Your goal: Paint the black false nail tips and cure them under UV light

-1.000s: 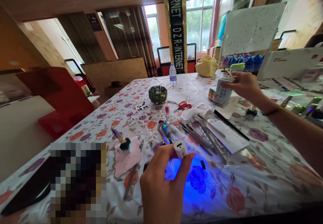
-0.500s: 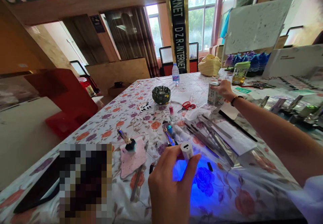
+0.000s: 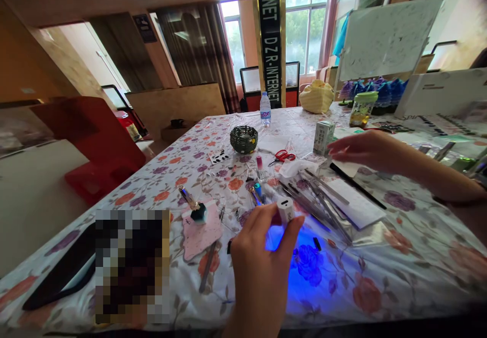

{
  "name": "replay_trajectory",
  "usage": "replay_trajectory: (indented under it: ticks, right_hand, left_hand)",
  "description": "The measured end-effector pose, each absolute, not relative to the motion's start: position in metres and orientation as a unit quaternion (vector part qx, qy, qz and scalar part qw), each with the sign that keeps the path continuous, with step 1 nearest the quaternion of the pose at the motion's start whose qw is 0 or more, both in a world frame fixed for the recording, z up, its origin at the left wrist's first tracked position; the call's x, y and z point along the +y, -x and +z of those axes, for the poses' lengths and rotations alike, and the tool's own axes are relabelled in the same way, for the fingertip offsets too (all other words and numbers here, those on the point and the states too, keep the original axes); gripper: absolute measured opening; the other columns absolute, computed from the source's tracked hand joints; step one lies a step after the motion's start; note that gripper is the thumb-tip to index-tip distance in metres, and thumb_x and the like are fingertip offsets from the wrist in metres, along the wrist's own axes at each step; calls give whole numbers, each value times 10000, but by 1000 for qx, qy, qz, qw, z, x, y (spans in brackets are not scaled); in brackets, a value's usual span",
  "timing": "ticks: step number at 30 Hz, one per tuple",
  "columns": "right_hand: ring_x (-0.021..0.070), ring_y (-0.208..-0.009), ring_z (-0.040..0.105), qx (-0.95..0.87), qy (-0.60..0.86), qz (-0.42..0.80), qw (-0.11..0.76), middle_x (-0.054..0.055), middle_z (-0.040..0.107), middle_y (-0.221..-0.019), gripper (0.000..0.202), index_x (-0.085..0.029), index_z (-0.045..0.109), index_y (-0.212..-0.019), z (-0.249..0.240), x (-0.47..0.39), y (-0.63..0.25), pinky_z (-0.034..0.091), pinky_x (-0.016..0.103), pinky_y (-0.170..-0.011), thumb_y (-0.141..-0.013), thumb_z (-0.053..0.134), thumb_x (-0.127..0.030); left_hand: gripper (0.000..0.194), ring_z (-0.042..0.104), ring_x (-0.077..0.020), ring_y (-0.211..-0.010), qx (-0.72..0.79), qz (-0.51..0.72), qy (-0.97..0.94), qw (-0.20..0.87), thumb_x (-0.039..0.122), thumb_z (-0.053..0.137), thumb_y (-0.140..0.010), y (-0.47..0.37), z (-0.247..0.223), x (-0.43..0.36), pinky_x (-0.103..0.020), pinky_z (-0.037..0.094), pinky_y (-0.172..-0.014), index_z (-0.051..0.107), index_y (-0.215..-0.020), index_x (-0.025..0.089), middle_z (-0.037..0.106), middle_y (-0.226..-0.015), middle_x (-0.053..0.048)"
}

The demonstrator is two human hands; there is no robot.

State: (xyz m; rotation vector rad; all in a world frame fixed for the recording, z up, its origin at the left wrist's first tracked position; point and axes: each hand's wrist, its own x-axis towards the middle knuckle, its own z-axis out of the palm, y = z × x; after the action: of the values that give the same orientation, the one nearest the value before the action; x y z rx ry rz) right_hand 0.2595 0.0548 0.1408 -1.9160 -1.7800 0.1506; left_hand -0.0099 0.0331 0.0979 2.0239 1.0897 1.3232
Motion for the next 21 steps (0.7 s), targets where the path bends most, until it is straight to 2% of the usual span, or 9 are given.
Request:
replay_trajectory:
  ticks: [3, 7, 11, 14, 17, 21]
  right_hand:
    - [78, -641, 563, -715, 642, 136, 240, 6, 655, -751, 412, -178, 627, -1062, 137, 26, -221, 421, 194, -593, -768, 528, -448]
    - [72, -605, 528, -756, 534, 250, 285, 13, 652, -853, 441, -213, 538, -1157, 120, 13, -178, 425, 183, -535, -756, 595, -389]
    - [57, -540, 458, -751, 509, 266, 325, -31, 596, -686, 287, -197, 582, -998, 106, 16, -156, 368, 168, -490, -751, 613, -342]
    - [53, -528, 410, -754, 505, 258, 332, -43, 558, -633, 174, -183, 588, -882, 100, 16, -149, 346, 168, -495, -776, 582, -321]
    - [54, -517, 388, -744, 517, 249, 343, -42, 539, -605, 164, -165, 581, -806, 96, 15, -147, 330, 174, -489, -785, 570, -328]
    - [72, -545, 437, -731, 531, 251, 347, -26, 549, -605, 192, -159, 580, -741, 91, 18, -149, 353, 194, -524, -792, 560, -343]
  left_hand:
    - [98, 583, -107, -658, 397, 480, -742, 247, 276, 649, -733, 7, 99, 34, -223, 444, -651, 610, -756, 189, 616, -713, 35]
    - [148, 600, -120, -684, 406, 481, -735, 253, 273, 649, -732, 3, 100, 33, -222, 458, -666, 643, -845, 178, 650, -756, 14]
    - [191, 611, -131, -689, 403, 474, -744, 242, 279, 643, -736, 3, 99, 32, -225, 478, -665, 656, -896, 176, 664, -769, -2]
    - [212, 613, -138, -693, 402, 476, -751, 217, 287, 648, -730, 2, 96, 33, -234, 494, -672, 658, -906, 169, 663, -774, -16]
    - [246, 622, -157, -741, 396, 468, -769, 181, 285, 647, -732, 1, 94, 35, -255, 509, -698, 644, -946, 164, 661, -812, -37]
    - [461, 626, -191, -848, 389, 466, -782, 144, 307, 647, -729, 9, 98, 29, -296, 526, -738, 526, -1158, 189, 643, -961, -69]
